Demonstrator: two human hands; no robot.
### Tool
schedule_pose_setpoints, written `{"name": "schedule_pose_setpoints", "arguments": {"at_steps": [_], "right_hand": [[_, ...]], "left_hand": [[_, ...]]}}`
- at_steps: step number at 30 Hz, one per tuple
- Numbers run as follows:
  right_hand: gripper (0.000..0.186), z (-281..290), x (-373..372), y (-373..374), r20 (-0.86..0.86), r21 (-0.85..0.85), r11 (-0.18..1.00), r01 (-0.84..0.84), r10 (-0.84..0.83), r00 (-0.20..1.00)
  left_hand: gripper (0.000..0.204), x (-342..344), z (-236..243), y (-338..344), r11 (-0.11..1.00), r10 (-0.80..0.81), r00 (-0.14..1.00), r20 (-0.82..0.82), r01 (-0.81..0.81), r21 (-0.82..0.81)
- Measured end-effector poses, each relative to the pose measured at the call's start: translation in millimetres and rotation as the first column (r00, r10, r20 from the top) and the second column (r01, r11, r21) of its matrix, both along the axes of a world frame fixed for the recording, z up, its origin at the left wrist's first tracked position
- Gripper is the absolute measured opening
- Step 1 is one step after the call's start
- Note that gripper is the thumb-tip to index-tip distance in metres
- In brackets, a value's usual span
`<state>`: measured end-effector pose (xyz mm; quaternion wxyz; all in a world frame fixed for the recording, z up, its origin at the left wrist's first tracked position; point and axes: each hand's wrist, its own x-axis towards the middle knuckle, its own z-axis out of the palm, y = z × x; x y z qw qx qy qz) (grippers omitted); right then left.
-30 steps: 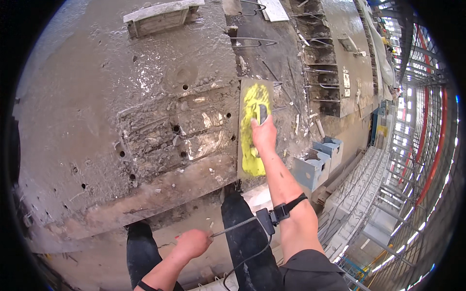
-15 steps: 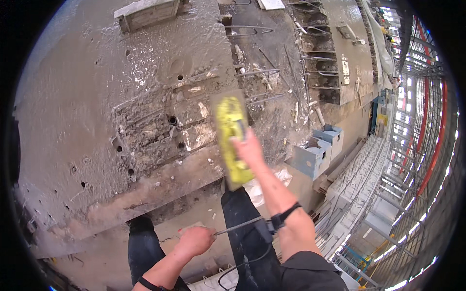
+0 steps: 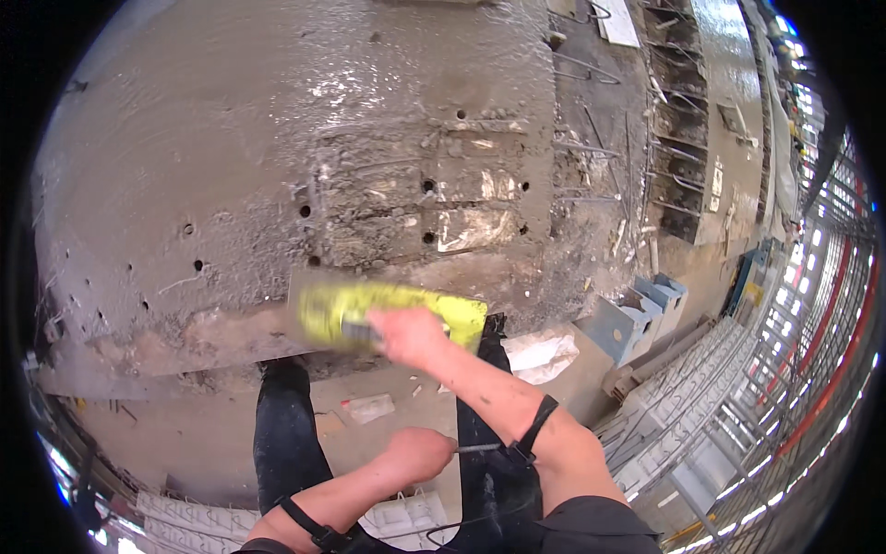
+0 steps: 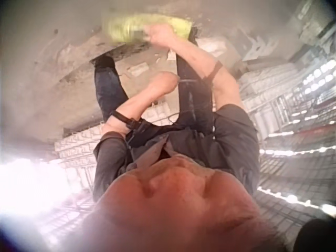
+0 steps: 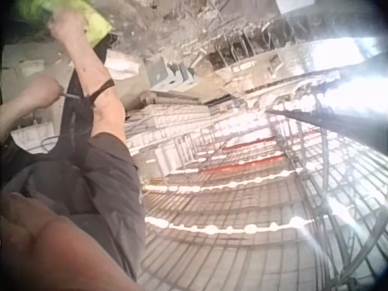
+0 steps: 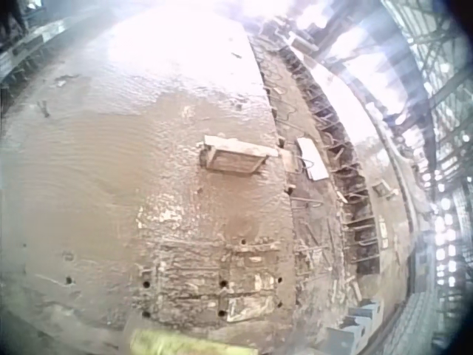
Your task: Smoothing wet concrete using a manual trowel/float.
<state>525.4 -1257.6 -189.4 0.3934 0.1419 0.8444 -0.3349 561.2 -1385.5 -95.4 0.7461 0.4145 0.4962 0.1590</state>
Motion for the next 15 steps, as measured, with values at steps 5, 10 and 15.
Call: {"name": "schedule_pose_setpoints", "arguments": {"at_steps": [5,10,15], "right_hand": [[0.048,5.6,10.1,34.2,-0.345,0.043,0.96,0.278,-0.247,0.906],[0.056,24.4,-20.4,133.4,-0.204,0.261,0.644,0.719,-0.691,0.693],[0.051,43.4,103.2,134.8,0.099,0.467,0.878,0.106,-0.171,0.98]], "left_hand": [[0.021,-9.2,2.9,-6.0,0.999,-0.005,1.0,0.016,0.005,-0.035],[0.023,-1.4,-0.8,-7.5,0.996,0.091,0.996,-0.009,-0.091,0.013],[0.021,-4.7,-1.6,-12.9,0.995,0.1,0.995,-0.023,-0.1,0.019]]}}
